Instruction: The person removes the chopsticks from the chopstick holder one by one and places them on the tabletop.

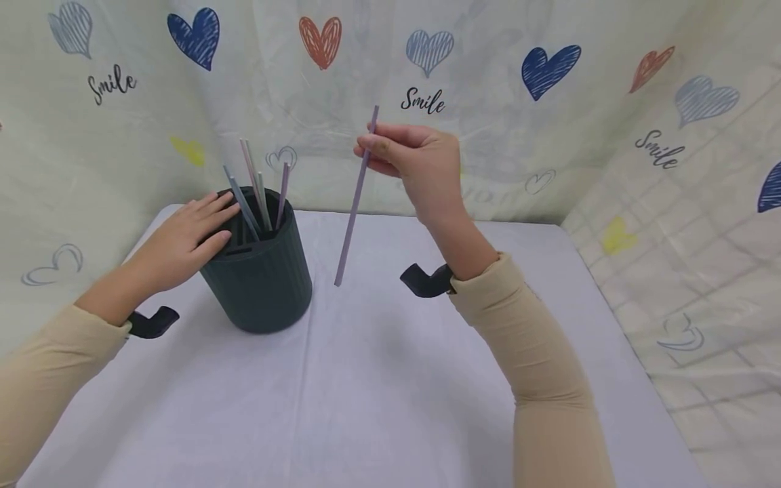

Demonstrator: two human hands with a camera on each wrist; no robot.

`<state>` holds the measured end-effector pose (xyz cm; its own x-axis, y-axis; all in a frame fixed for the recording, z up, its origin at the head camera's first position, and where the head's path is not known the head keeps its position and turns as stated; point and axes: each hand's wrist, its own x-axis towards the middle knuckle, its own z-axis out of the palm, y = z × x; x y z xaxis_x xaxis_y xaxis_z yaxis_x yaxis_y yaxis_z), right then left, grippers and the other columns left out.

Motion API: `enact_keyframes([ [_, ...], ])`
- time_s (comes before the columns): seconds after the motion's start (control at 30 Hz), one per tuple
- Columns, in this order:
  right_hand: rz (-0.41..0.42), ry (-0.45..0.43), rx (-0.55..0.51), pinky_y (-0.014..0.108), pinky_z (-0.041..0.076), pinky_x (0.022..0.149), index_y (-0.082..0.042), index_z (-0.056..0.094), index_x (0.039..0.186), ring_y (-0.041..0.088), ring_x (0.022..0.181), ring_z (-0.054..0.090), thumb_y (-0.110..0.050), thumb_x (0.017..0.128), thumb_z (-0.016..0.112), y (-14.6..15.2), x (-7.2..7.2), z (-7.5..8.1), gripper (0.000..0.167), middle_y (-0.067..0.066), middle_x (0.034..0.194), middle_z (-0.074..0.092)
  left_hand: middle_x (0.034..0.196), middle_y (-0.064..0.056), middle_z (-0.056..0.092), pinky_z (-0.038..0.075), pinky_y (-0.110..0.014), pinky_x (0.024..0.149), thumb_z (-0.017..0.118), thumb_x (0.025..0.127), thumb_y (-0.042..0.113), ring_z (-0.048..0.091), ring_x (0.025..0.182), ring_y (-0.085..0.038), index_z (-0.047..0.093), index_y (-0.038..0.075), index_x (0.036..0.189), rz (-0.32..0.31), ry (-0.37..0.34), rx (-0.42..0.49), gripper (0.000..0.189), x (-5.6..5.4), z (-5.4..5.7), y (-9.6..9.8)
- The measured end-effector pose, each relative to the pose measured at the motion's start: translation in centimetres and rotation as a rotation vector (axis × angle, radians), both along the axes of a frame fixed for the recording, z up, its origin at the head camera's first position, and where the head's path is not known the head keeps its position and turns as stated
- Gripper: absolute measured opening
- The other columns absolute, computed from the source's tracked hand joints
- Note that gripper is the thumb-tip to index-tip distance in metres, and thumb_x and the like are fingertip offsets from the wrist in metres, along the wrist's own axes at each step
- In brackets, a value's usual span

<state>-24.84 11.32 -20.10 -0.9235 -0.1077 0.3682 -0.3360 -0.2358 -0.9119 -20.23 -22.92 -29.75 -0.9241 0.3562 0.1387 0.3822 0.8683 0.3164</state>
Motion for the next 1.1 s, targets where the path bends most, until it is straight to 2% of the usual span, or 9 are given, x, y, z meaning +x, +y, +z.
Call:
enact_keyframes([
  [0.27, 0.024, -0.257, 0.158, 0.03, 0.062, 0.078, -0.001, 0.078, 0.096, 0.016, 0.077, 0.077, -0.005, 0.085, 0.077, -0.8, -2.5, -5.6, 0.012, 0.002, 0.079, 0.078, 0.166, -0.015, 0.021, 0.009, -0.055, 0.126, 0.039, 0.106, 0.035, 0.012, 0.155, -0.039, 0.03, 0.009, 0.157, 0.003, -0.003, -0.003, 0.058, 0.1, -0.2, -0.1],
  [0.47, 0.036, -0.406, 0.196, 0.03, 0.062, 0.077, 0.002, 0.076, 0.103, 0.015, 0.076, 0.076, -0.005, 0.086, 0.076, -1.5, -3.6, -9.1, 0.018, 0.003, 0.079, 0.077, 0.165, -0.015, 0.022, 0.01, -0.056, 0.126, 0.038, 0.106, 0.036, 0.014, 0.154, -0.04, 0.031, 0.008, 0.156, 0.001, 0.012, 0.004, 0.057, 0.0, -0.3, -0.2],
  [0.7, 0.071, -0.54, 0.188, 0.028, 0.062, 0.075, 0.004, 0.074, 0.106, 0.015, 0.076, 0.076, -0.003, 0.086, 0.075, -2.0, -4.6, -12.1, 0.022, 0.004, 0.082, 0.077, 0.165, -0.016, 0.022, 0.009, -0.056, 0.126, 0.038, 0.106, 0.035, 0.013, 0.155, -0.039, 0.031, 0.009, 0.157, -0.001, 0.01, 0.007, 0.057, 0.0, -0.3, 0.0],
  [0.97, 0.121, -0.655, 0.19, 0.027, 0.062, 0.074, 0.009, 0.066, 0.122, 0.014, 0.077, 0.076, -0.004, 0.09, 0.071, -2.6, -5.1, -14.5, 0.035, 0.004, 0.084, 0.076, 0.165, -0.016, 0.022, 0.01, -0.056, 0.126, 0.039, 0.106, 0.034, 0.013, 0.155, -0.038, 0.032, 0.008, 0.156, 0.007, 0.009, 0.017, 0.057, 0.3, -0.6, 0.2],
  [1.1, 0.133, -0.705, 0.192, 0.026, 0.062, 0.074, 0.007, 0.067, 0.12, 0.014, 0.078, 0.076, -0.006, 0.09, 0.071, -2.9, -5.5, -15.6, 0.033, 0.006, 0.085, 0.076, 0.165, -0.016, 0.022, 0.01, -0.057, 0.126, 0.038, 0.106, 0.034, 0.014, 0.154, -0.039, 0.032, 0.008, 0.156, 0.01, 0.012, 0.013, 0.057, 0.3, -0.5, 0.1],
])
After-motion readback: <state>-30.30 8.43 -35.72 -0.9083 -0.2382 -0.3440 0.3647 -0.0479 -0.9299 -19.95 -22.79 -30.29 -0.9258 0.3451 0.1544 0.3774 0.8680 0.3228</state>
